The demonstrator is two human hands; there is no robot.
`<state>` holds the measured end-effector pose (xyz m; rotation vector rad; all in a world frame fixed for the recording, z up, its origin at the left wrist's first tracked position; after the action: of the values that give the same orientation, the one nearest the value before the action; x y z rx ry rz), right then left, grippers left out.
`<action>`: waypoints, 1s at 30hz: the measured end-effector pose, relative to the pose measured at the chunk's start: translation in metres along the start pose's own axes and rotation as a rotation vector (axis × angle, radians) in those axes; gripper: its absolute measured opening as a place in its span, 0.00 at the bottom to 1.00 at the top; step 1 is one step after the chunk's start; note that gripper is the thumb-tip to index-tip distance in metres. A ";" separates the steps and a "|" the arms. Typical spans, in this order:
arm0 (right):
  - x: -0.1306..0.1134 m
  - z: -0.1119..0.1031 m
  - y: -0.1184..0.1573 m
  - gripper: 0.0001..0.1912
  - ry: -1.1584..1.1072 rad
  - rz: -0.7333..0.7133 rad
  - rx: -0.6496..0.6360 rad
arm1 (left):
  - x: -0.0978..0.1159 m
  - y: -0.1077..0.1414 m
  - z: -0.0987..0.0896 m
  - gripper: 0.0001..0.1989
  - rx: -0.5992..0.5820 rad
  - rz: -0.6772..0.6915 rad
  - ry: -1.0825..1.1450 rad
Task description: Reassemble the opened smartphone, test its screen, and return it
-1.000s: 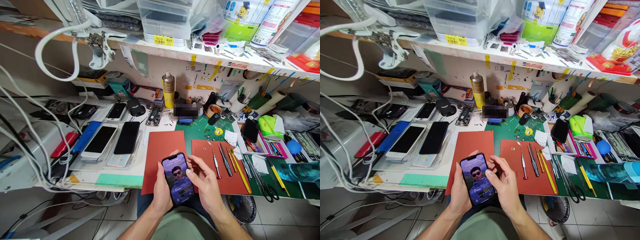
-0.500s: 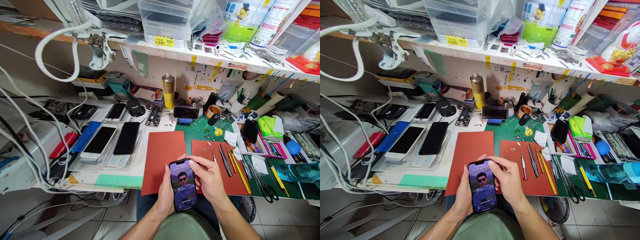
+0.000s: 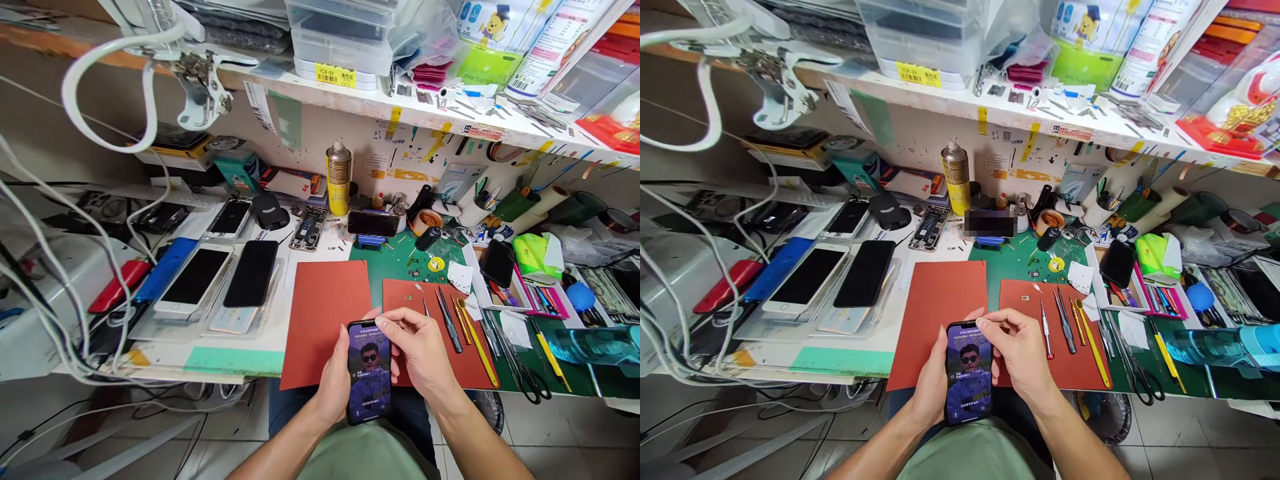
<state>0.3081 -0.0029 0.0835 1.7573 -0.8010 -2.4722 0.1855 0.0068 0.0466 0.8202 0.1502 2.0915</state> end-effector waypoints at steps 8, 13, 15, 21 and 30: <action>0.003 0.005 0.001 0.29 0.087 -0.051 0.120 | -0.008 -0.006 0.004 0.43 -0.002 -0.020 -0.014; 0.001 0.005 -0.001 0.30 0.121 -0.133 0.201 | -0.013 -0.008 -0.004 0.40 0.061 -0.045 0.002; 0.004 0.004 -0.003 0.29 0.170 -0.121 0.219 | -0.011 -0.009 -0.002 0.42 0.034 -0.043 0.055; 0.012 0.008 -0.002 0.29 0.195 -0.158 0.241 | 0.001 -0.009 0.014 0.42 -0.015 -0.044 0.159; 0.042 0.020 0.018 0.49 0.136 -0.150 0.217 | 0.031 -0.016 0.016 0.34 0.005 0.061 0.113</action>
<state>0.2696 -0.0232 0.0585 2.1047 -0.9928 -2.3982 0.1933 0.0368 0.0685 0.7180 0.1927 2.1969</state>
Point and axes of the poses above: each hand's wrist, its own y-axis away from the middle knuckle, its own z-axis out of the palm, x = y × z, the point moved 6 cm from there along -y, towards the middle knuckle, and after that the axes turned 1 degree about y, right-handed, at the moved point
